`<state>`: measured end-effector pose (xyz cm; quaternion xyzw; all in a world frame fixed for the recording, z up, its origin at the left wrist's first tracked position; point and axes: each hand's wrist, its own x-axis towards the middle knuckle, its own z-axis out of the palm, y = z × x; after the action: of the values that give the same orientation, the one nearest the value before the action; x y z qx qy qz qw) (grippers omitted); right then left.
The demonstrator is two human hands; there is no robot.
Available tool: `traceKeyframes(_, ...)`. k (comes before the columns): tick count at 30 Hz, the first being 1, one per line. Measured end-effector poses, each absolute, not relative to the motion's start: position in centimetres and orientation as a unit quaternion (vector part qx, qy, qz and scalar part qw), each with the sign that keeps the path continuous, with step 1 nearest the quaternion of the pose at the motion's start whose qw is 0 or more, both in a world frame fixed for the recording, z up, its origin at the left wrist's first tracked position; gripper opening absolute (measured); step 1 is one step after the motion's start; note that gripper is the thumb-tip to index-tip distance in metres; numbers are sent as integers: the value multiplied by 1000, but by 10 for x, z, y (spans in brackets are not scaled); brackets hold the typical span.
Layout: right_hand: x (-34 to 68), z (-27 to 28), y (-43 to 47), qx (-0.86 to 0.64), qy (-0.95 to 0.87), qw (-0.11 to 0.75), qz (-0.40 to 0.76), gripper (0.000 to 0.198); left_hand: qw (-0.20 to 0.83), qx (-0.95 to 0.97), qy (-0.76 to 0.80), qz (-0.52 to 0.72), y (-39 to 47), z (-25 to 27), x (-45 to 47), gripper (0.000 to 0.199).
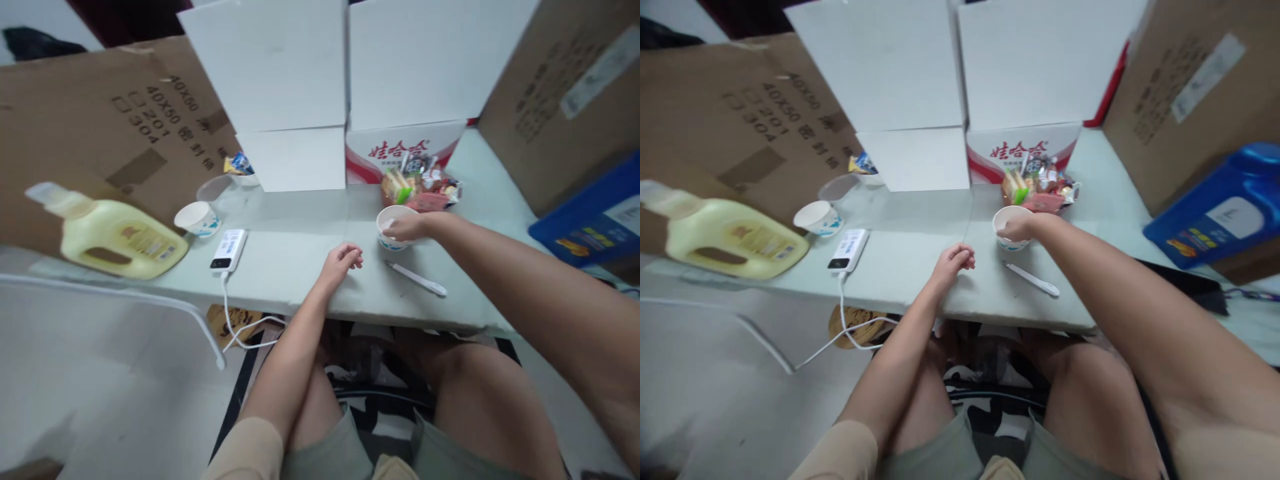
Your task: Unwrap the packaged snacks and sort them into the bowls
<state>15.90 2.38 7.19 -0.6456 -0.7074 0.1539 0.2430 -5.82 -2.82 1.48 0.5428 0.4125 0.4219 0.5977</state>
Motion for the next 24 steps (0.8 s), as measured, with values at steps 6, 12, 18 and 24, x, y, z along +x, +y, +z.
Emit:
traceKeyframes(6,159,77,-48,-625,-730,275,24,20,603,542,395,432,-30,15,-65,28)
traceKeyframes(12,102,4,-111,-565,-800,131,157,27,575,555,427,422,-25,16,-68,38)
traceKeyframes(18,83,5,-90,-591,-789,77,146,30,398,608,532,435,-15,13,-92,34)
traceKeyframes(24,92,12,-81,-578,-781,149,181,29,270,535,651,465,37,9,-114,17)
